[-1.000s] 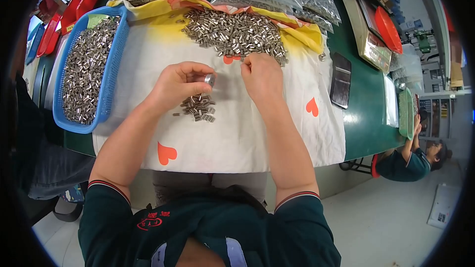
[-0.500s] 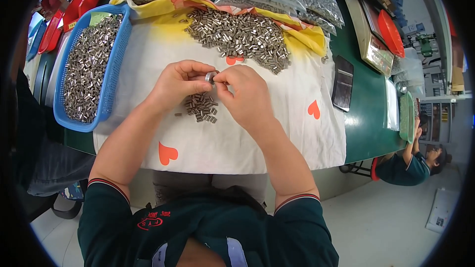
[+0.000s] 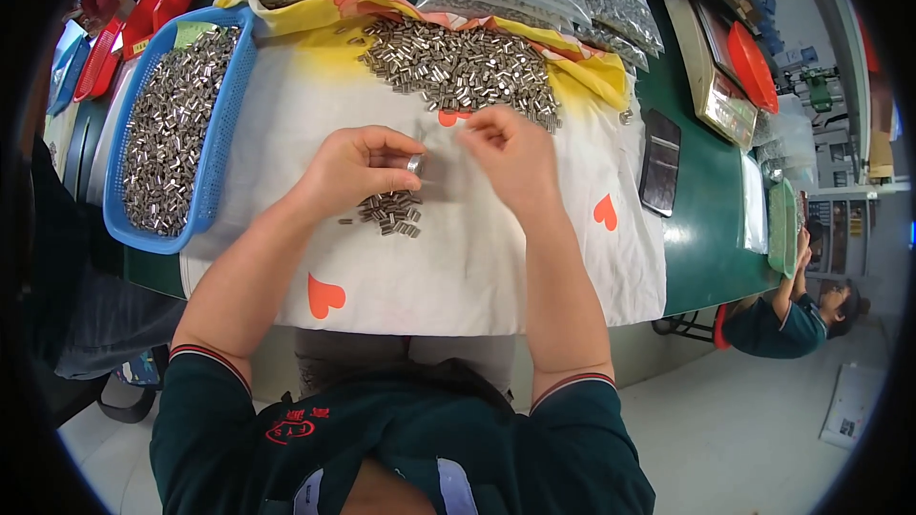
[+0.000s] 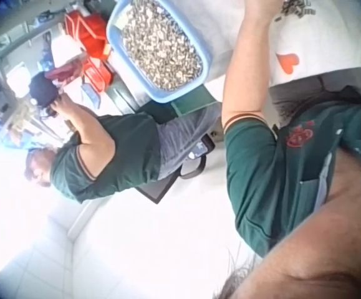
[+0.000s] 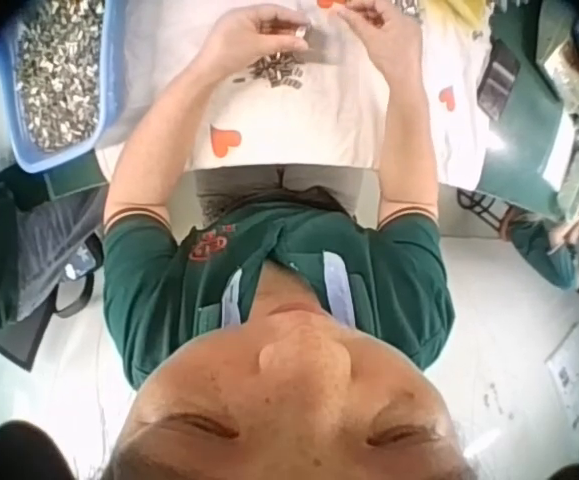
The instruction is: Inspecting and sorting small metal industrial components at a factory workbench.
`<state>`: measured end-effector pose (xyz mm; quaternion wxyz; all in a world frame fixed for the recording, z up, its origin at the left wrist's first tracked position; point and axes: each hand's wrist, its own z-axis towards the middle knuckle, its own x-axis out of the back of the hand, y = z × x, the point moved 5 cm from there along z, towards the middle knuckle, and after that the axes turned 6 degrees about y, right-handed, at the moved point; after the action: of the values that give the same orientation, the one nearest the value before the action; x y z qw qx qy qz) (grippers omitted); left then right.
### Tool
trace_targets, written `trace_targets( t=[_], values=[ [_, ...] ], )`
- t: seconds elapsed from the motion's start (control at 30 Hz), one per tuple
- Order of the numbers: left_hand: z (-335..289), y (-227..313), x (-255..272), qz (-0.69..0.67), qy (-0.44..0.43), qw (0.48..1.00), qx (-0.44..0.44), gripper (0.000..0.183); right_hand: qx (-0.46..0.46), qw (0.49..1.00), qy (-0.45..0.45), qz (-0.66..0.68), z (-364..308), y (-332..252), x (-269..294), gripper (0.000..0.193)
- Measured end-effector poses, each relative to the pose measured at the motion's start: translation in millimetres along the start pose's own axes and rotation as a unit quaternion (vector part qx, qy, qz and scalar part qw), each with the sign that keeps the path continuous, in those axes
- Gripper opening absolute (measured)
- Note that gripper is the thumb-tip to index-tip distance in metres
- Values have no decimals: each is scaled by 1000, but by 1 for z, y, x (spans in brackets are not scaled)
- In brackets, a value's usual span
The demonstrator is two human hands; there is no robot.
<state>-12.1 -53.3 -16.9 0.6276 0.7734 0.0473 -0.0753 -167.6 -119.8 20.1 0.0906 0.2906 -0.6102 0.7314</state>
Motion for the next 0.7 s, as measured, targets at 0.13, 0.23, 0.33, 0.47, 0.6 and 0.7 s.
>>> trace_targets(
  t=[0.13,0.23,0.33,0.47,0.6,0.7],
  values=[
    [1,-1,-3,11,-5,1000,8,28,5,983,103,-149,9,9,3,12],
    [0,0,-1,15,13,1000,2,28,90,956,110,-255,14,11,-10,14],
    [1,-1,1,-8,12,1000,2,28,122,945,102,-287,12,10,-10,14],
    [3,3,6,-46,18,999,-5,29,4,1000,29,1,-3,-6,-6,9],
    [1,5,5,-91,2,996,-19,31,38,993,-41,107,-15,-21,-14,5],
    [2,5,4,-87,-3,996,-18,32,94,993,-47,58,-19,-28,-16,7]
  ],
)
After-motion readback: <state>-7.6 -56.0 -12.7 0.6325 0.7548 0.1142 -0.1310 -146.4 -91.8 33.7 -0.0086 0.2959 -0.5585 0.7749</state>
